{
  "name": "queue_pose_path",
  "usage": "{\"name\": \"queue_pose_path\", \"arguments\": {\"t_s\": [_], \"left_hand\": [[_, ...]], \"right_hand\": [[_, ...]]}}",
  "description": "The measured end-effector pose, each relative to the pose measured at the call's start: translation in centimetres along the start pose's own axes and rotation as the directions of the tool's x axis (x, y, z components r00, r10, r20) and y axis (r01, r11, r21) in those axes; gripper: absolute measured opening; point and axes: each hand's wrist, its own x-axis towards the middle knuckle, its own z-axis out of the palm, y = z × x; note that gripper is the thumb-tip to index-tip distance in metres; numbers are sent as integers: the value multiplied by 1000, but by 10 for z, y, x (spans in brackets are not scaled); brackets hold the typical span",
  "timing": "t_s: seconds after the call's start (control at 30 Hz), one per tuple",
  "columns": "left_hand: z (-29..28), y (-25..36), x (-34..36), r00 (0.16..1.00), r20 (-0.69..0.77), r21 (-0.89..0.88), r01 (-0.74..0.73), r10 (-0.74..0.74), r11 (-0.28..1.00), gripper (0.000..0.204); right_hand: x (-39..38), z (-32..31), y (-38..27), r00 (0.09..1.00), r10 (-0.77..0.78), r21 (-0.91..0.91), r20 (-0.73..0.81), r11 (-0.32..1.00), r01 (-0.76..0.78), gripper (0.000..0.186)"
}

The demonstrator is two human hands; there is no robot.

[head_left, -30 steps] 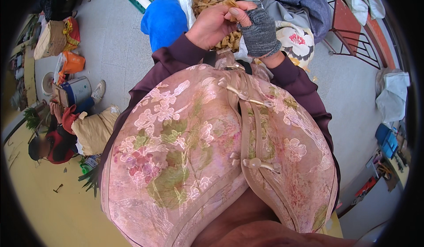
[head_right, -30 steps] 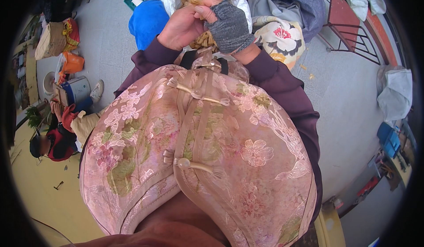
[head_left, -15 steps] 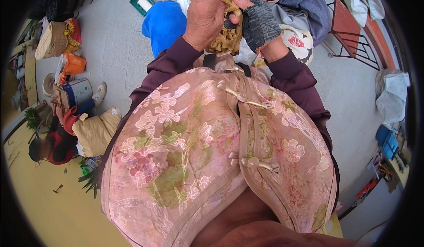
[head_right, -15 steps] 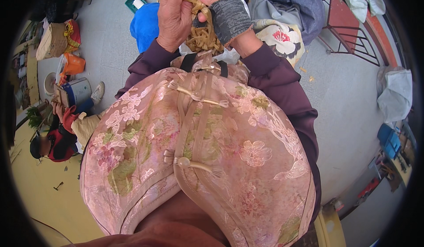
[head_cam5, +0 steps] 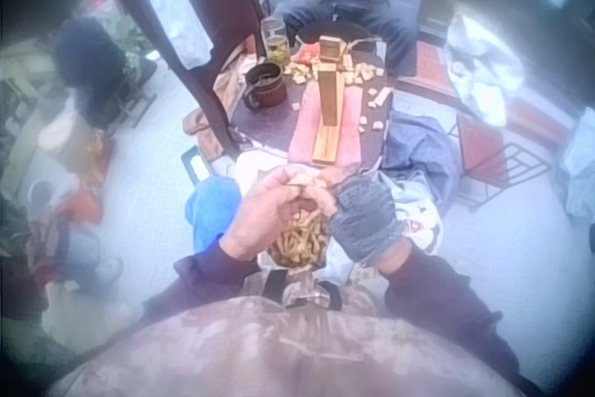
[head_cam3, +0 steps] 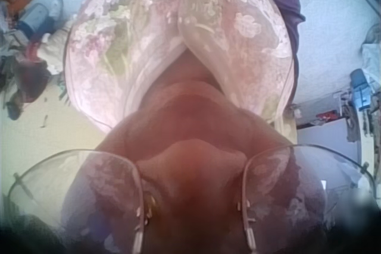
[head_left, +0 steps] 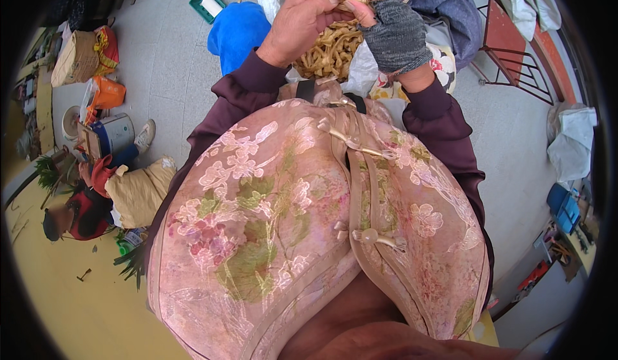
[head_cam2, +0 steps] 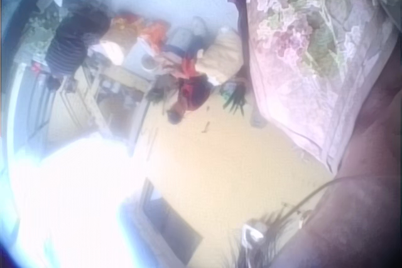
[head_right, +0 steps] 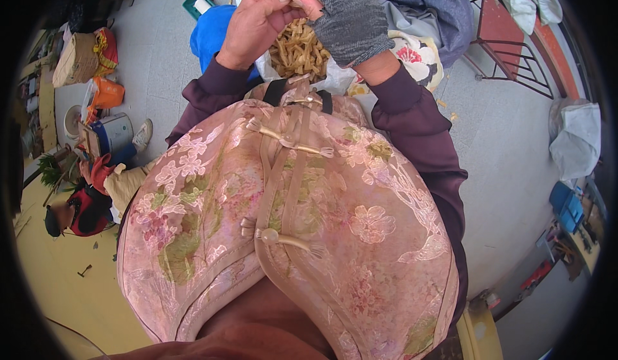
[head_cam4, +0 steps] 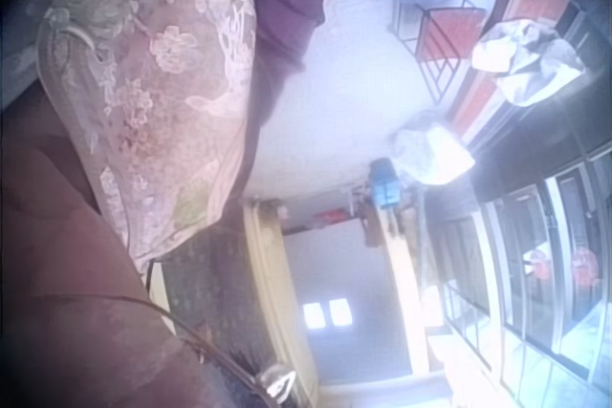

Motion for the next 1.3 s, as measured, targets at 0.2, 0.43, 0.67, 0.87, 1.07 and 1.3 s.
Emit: {"name": "queue_pose_path", "arguments": {"t_s": [0.2, 0.43, 0.67, 0.87, 1.07, 1.3], "left_hand": [[-18, 2, 7, 980, 0, 532, -168, 198, 830, 19], [-1, -3, -1, 878, 152, 698, -420, 454, 580, 20], [-3, -1, 3, 927, 98, 667, -330, 361, 667, 14], [1, 21, -9, 948, 119, 748, -281, 296, 601, 12], [-13, 23, -3, 832, 349, 933, -354, 430, -73, 31], [-7, 5, -8, 950, 298, 951, -287, 97, -115, 25]], "right_hand": [[8, -14, -8, 936, 189, 585, 297, 738, -335, 24], [10, 0, 0, 803, 486, 715, 345, 417, -560, 17], [8, -3, 14, 745, 419, 831, 518, -42, -554, 26], [0, -6, 44, 742, 483, 875, 465, -121, -470, 31], [1, -1, 26, 757, 520, 655, 396, 417, -630, 17], [-8, 12, 2, 708, 504, 610, 495, 379, -696, 26]]}}
